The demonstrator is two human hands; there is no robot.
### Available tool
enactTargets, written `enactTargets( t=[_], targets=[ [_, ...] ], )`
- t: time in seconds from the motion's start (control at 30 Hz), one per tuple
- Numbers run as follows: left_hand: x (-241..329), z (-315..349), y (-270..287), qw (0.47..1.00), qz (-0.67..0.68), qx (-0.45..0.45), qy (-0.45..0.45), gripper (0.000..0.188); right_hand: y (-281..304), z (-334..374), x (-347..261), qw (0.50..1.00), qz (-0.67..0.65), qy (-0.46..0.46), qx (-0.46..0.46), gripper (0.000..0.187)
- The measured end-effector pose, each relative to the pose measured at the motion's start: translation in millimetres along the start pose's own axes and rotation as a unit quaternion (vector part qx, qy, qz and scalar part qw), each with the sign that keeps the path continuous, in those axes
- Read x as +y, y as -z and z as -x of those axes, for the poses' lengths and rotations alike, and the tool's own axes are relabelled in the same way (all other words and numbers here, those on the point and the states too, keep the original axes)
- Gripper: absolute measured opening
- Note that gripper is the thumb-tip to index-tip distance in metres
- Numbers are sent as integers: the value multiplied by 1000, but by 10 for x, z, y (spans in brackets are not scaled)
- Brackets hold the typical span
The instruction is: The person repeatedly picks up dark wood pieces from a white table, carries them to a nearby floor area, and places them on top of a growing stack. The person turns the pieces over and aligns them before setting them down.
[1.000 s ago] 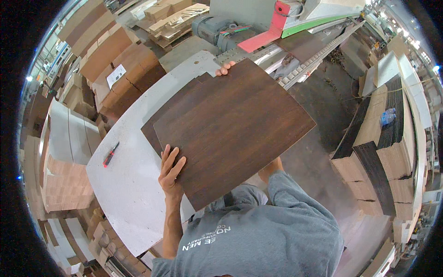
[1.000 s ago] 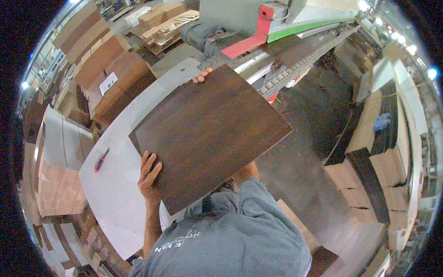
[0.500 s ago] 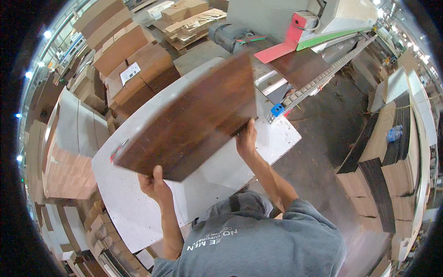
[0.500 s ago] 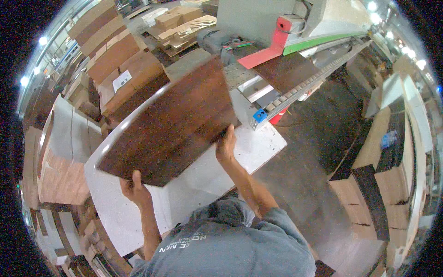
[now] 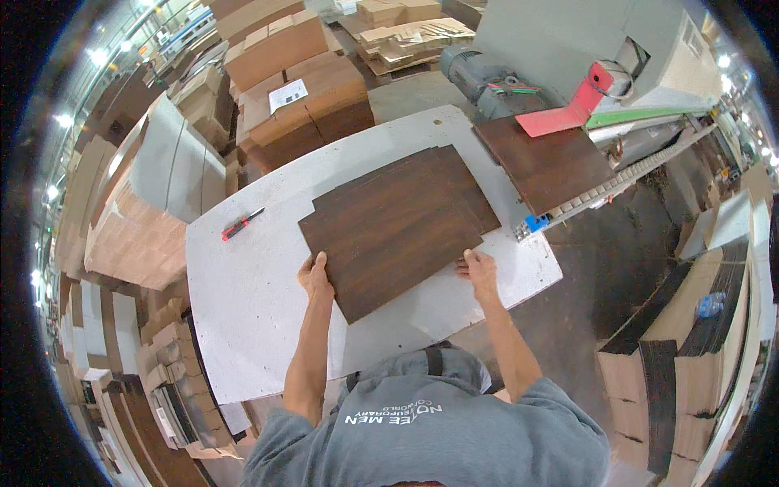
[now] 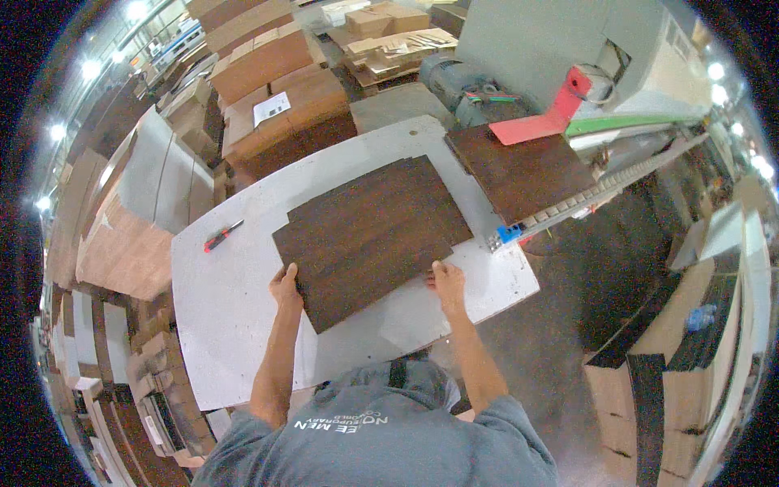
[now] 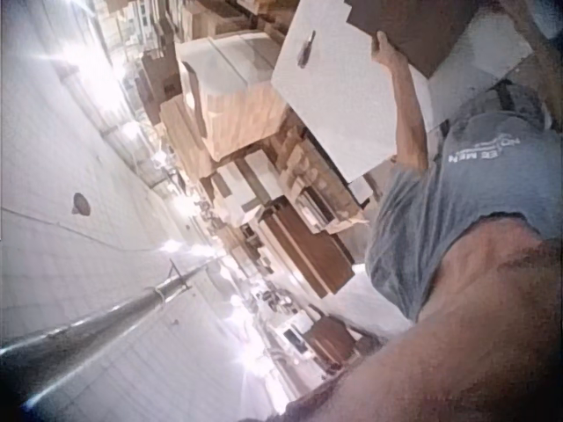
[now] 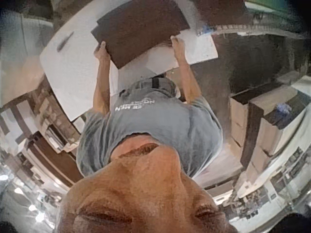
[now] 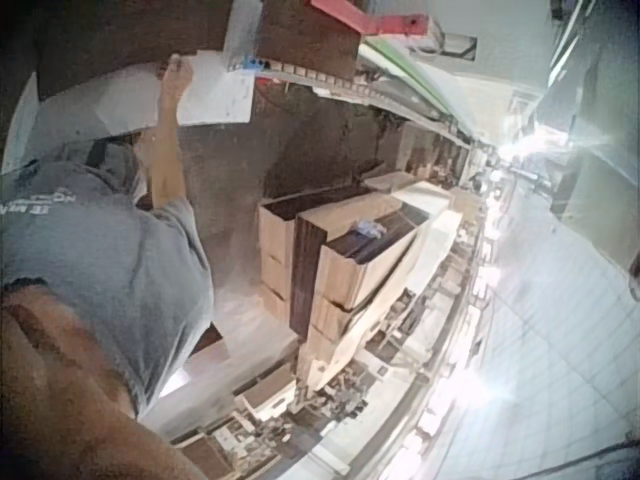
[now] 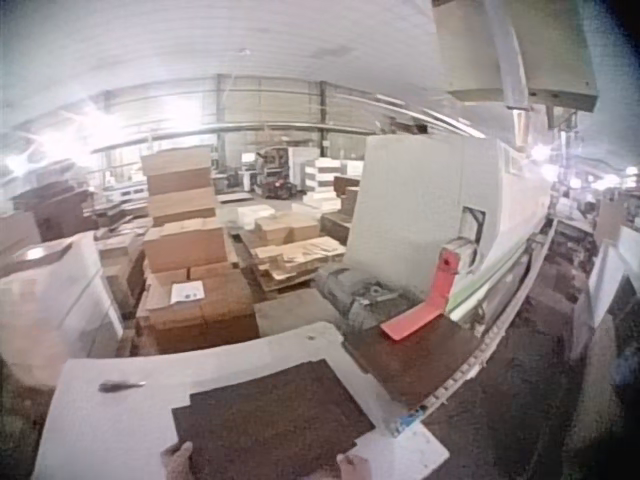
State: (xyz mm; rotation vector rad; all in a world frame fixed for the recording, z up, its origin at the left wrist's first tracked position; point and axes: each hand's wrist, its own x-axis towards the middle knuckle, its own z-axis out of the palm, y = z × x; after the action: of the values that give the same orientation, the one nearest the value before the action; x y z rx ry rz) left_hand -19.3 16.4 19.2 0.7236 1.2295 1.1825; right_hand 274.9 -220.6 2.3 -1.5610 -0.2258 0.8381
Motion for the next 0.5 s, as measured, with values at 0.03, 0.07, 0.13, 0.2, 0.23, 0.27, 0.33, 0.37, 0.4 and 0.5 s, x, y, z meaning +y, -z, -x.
enactTargets(
  t=[0.03,0.07,0.13,0.2,0.23,0.27,0.33,0.37,0.4,0.5],
  targets=[
    [-18,-66,-36,999,-32,-1,9,28,99,-16,-86,998,59,15,9,37],
    [-72,-152,1,999,-49,-23,-5,28,127,-46,-202,992,116,34,15,38],
    [-75,-337,43,994,-79,-64,-41,28,103,6,-343,994,-53,91,41,40],
    [30,-280,-191,978,-190,-79,-43,38,189,42,-570,968,-195,120,97,42],
    [98,-258,-247,970,-228,-74,-45,40,126,77,-759,951,-257,117,122,43],
    [141,-240,-278,961,-266,-65,-47,43,80,70,-899,930,-319,111,142,45],
    [74,-216,-287,921,-366,6,-135,47,89,-44,-1011,899,-399,86,161,46],
    [30,-212,-254,891,-417,45,-174,50,91,-101,-1007,880,-438,68,170,47],
    [14,-208,-220,895,-416,31,-157,52,114,-159,-966,888,-415,66,187,44],
    [59,-214,-140,921,-374,-23,-105,54,144,-266,-891,911,-351,64,206,30]
  ],
)
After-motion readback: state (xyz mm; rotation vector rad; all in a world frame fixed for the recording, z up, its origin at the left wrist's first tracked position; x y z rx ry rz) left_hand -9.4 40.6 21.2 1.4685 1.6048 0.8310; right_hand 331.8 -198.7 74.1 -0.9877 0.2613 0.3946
